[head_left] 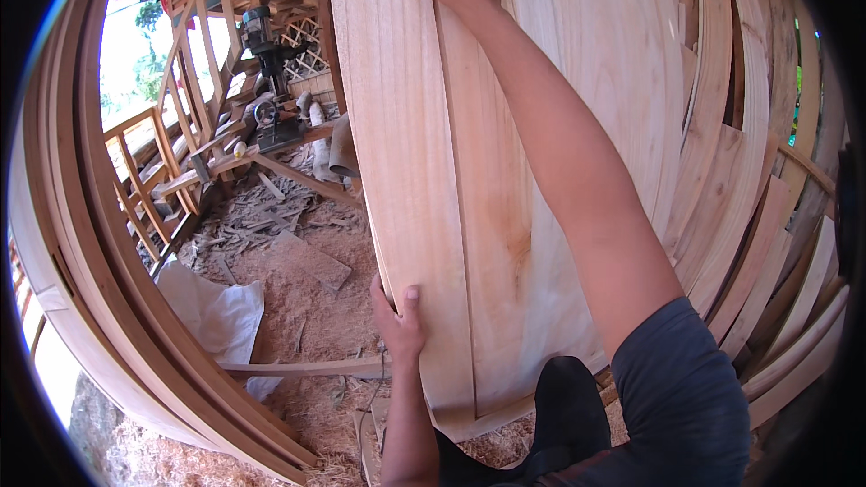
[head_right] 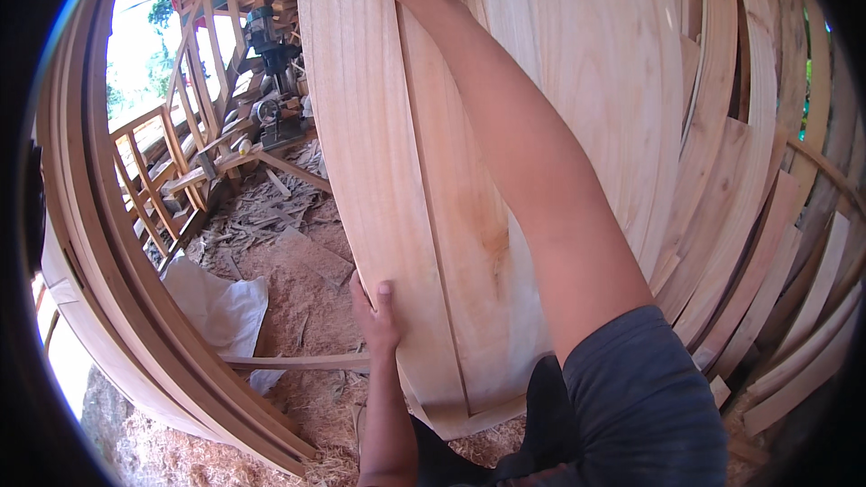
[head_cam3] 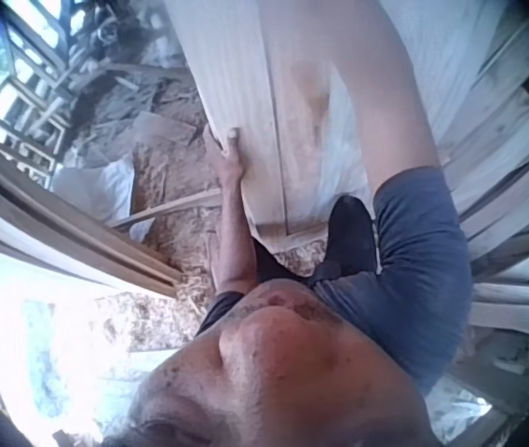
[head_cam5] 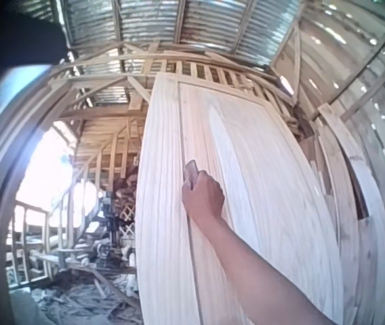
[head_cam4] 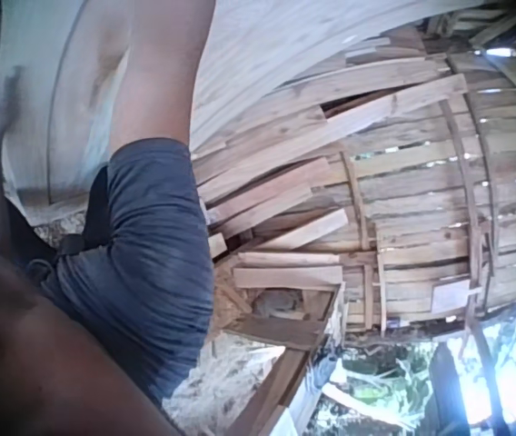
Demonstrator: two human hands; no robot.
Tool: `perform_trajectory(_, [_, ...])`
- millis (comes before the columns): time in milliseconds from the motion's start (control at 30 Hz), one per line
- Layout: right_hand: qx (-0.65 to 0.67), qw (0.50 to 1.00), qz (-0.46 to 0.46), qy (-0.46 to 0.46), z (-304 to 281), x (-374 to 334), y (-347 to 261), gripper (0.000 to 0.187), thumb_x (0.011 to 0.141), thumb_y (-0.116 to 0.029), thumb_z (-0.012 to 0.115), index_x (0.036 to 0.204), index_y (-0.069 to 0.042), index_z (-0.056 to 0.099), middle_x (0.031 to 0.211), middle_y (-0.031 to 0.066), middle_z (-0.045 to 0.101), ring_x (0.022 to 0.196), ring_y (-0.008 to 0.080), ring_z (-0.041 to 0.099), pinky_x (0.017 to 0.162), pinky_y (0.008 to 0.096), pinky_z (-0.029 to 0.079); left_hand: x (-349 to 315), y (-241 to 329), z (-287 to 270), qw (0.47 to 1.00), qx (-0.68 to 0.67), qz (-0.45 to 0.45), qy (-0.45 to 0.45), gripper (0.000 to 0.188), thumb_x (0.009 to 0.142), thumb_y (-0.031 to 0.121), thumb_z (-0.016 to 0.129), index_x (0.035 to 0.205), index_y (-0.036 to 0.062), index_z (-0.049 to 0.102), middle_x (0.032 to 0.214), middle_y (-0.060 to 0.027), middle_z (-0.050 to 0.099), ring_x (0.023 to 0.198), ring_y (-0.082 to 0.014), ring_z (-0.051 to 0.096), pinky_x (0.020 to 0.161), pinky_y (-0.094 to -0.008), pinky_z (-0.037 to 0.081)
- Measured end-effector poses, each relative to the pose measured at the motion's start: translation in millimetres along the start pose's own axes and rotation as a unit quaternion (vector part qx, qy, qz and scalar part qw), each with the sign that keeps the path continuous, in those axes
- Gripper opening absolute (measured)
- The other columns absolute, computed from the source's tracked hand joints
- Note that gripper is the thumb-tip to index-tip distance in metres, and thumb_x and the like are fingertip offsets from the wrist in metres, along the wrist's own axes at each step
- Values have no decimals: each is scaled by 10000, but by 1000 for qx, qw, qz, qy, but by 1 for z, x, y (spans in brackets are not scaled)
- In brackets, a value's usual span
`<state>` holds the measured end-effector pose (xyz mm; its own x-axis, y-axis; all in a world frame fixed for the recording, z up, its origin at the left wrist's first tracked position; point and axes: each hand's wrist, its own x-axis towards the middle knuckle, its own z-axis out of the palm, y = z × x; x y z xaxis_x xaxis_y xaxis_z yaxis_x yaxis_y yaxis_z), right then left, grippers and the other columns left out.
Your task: The person sands the surface and the grooves of a wooden door by hand using a piece of sandpaper.
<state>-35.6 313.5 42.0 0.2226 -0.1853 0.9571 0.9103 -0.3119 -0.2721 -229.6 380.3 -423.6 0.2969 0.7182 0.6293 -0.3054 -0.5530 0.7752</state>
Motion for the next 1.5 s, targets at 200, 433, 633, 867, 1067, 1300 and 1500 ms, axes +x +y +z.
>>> perform_trajectory(200, [45,998,-20,-45,-37,-120,14,224,930,-206,686,931,11,631,871,198,694,750,392,694,679,522,538,1,0,-9,1000,30,7,3,696,1000,441,690,1462,-42,496,1278,-233,645,1168,-337,639,1012,-457,491])
perform_trajectory(433, [218,967,91,-93,-76,-215,42,228,917,-204,710,948,19,670,845,194,715,746,326,705,693,440,548,0,3,-3,1000,13,-3,-15,677,1004,420,694,1454,-46,498,1274,-239,647,1154,-334,646,998,-445,498])
perform_trajectory(633, [272,959,77,-23,-64,-123,9,255,928,-231,689,949,22,675,878,178,734,757,324,712,704,431,555,3,-7,-7,1000,13,19,2,698,1003,418,701,1461,-62,486,1289,-257,644,1170,-351,644,1013,-457,494])
perform_trajectory(867, [52,998,0,-30,-33,-95,14,238,923,-214,694,877,3,607,848,166,691,756,358,702,672,477,545,0,-3,0,1000,19,6,-8,699,1008,418,684,1469,-65,477,1294,-264,641,1189,-350,637,1034,-458,482])
perform_trajectory(1067, [106,992,1,-66,-75,-276,42,214,907,-177,728,881,-14,592,806,155,632,685,361,627,617,491,481,8,-3,-9,999,42,32,-4,686,1023,441,650,1465,-56,483,1293,-248,645,1203,-344,631,1048,-453,473])
perform_trajectory(1300, [90,939,183,-278,-222,-642,88,129,871,-107,753,960,-62,670,829,128,636,739,363,625,656,495,476,0,-2,6,1000,3,9,-13,702,1051,537,590,1437,-44,516,1272,-199,654,1176,-272,623,1031,-414,473])
perform_trajectory(1500, [69,831,383,-397,-301,-691,92,148,918,-120,738,982,-1,677,817,128,688,660,286,658,639,421,523,-2,-15,5,1000,15,9,-11,716,1039,610,578,1345,-38,573,1188,-154,666,1086,-221,623,973,-377,486])
